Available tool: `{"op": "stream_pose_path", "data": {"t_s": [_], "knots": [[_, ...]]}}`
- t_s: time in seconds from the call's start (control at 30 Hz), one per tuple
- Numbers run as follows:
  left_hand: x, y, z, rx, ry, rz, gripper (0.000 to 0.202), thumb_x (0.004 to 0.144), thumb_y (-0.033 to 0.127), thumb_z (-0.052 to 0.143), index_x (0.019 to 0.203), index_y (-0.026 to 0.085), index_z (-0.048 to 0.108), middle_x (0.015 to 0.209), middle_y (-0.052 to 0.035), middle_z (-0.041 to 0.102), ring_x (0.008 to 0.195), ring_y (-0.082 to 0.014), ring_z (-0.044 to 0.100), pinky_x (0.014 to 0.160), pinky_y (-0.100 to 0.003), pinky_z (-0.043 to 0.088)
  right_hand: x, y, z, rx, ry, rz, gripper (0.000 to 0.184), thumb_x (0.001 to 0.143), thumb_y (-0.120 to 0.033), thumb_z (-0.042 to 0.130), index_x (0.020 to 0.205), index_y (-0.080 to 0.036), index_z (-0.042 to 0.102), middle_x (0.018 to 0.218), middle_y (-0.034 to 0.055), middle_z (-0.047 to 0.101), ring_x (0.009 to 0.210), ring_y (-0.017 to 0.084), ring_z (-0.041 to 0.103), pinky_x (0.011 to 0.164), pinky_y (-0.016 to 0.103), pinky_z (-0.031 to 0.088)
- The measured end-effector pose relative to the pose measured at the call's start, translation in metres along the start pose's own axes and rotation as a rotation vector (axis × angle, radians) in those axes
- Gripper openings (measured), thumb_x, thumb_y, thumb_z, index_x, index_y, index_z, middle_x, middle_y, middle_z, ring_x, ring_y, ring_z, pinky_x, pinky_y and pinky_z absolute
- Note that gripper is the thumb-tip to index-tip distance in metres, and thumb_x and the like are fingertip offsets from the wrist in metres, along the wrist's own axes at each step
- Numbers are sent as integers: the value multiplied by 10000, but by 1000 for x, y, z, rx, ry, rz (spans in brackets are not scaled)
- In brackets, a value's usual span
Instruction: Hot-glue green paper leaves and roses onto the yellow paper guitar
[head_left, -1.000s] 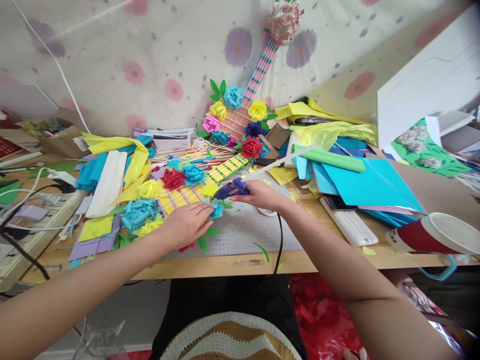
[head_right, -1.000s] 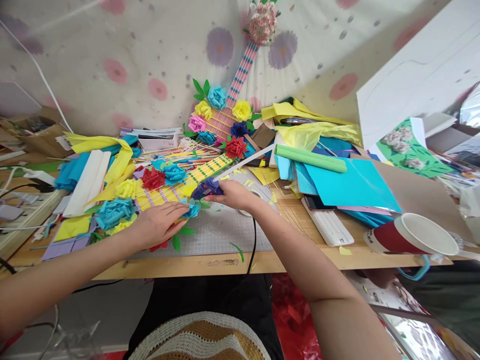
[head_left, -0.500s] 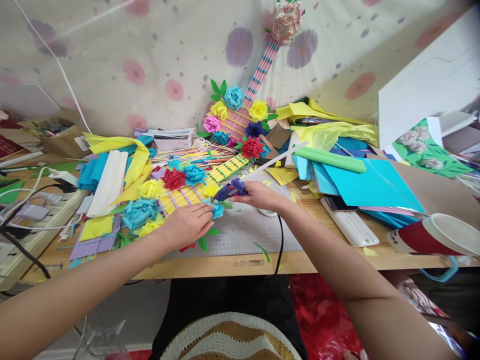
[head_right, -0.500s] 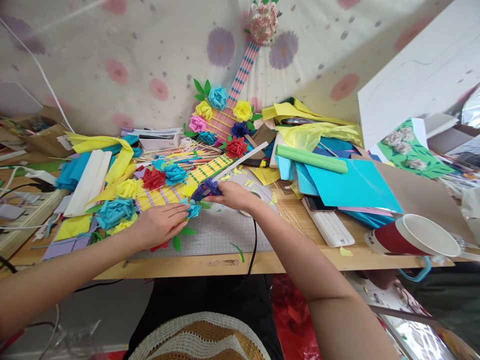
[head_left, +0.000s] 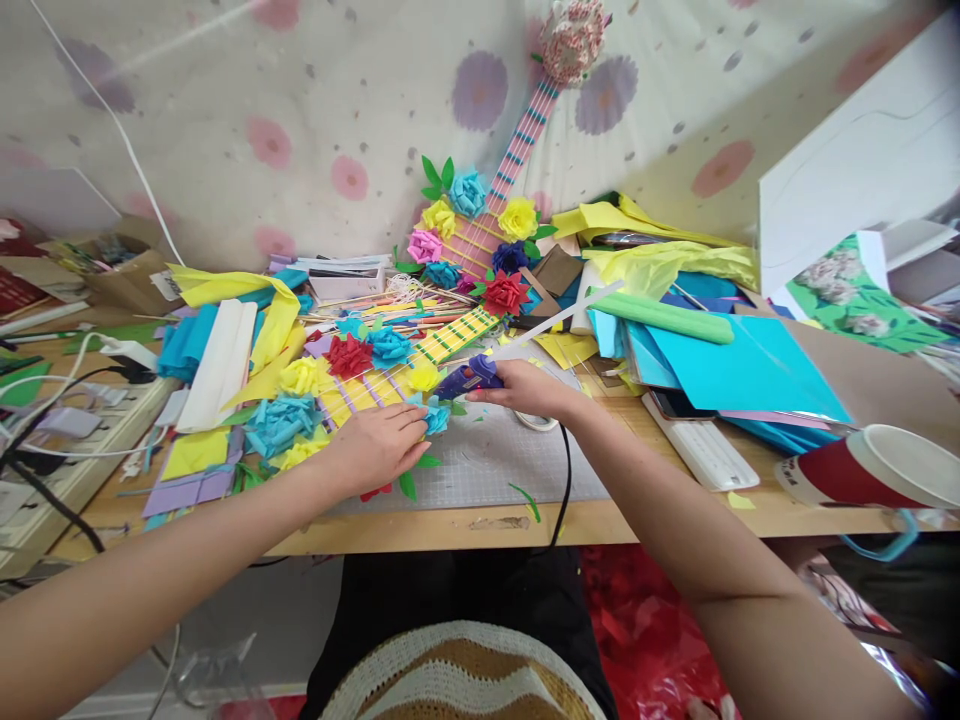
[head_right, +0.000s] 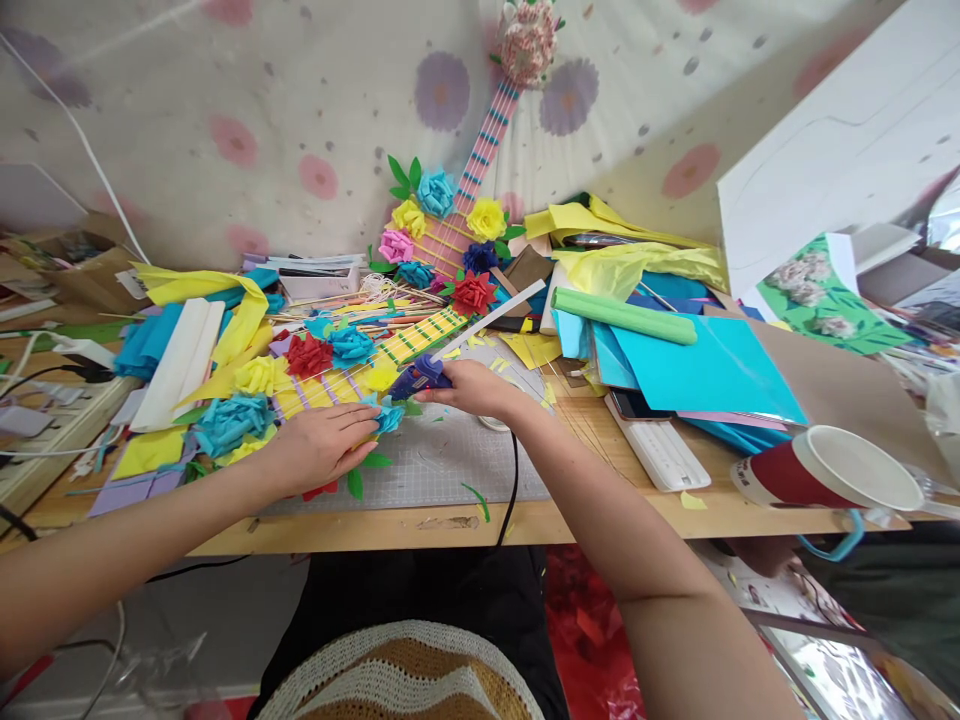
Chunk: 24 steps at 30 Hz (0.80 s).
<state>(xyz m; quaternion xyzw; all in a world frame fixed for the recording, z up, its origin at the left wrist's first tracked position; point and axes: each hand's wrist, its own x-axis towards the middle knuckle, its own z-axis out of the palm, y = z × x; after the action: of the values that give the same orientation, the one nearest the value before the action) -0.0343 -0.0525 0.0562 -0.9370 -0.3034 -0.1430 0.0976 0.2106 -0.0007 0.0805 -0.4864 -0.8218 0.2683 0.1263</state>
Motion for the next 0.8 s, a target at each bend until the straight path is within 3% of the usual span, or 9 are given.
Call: {"op": "stream_pose_path", "data": {"t_s": [0.2,0.43,0.67,0.8], "knots": [[-2,-1,1,-8,-4,-15,307,888,319,414,967,161,665,1029,-62,695,980,-197,638,866,-348,519,-10,18,-4,248,25,196,469,711,-596,566,791,-139,629,619,14,598,545,120,526,526,244,385],[0,-1,-4,-58,-36,-52,303,884,325,410,954,170,662,1032,-57,694,988,-199,635,873,-346,511,-27,48,-4,568,162,231,491,691,-617,568,777,-137,621,629,21,576,516,87,473,458,218,348],[11,-13,-29,-151,66,-369,308,876,310,378,1029,183,613,1125,-52,657,1040,-209,604,896,-370,483,-46,67,-11,674,435,370,466,633,-586,634,768,-140,615,711,63,614,566,99,503,488,225,388],[15,-20,-36,-207,87,-506,329,848,279,391,1133,181,521,1125,-56,648,1015,-209,609,848,-354,485,-52,74,-7,659,526,489,433,624,-525,656,804,-134,604,728,70,622,556,106,512,484,234,390]]}}
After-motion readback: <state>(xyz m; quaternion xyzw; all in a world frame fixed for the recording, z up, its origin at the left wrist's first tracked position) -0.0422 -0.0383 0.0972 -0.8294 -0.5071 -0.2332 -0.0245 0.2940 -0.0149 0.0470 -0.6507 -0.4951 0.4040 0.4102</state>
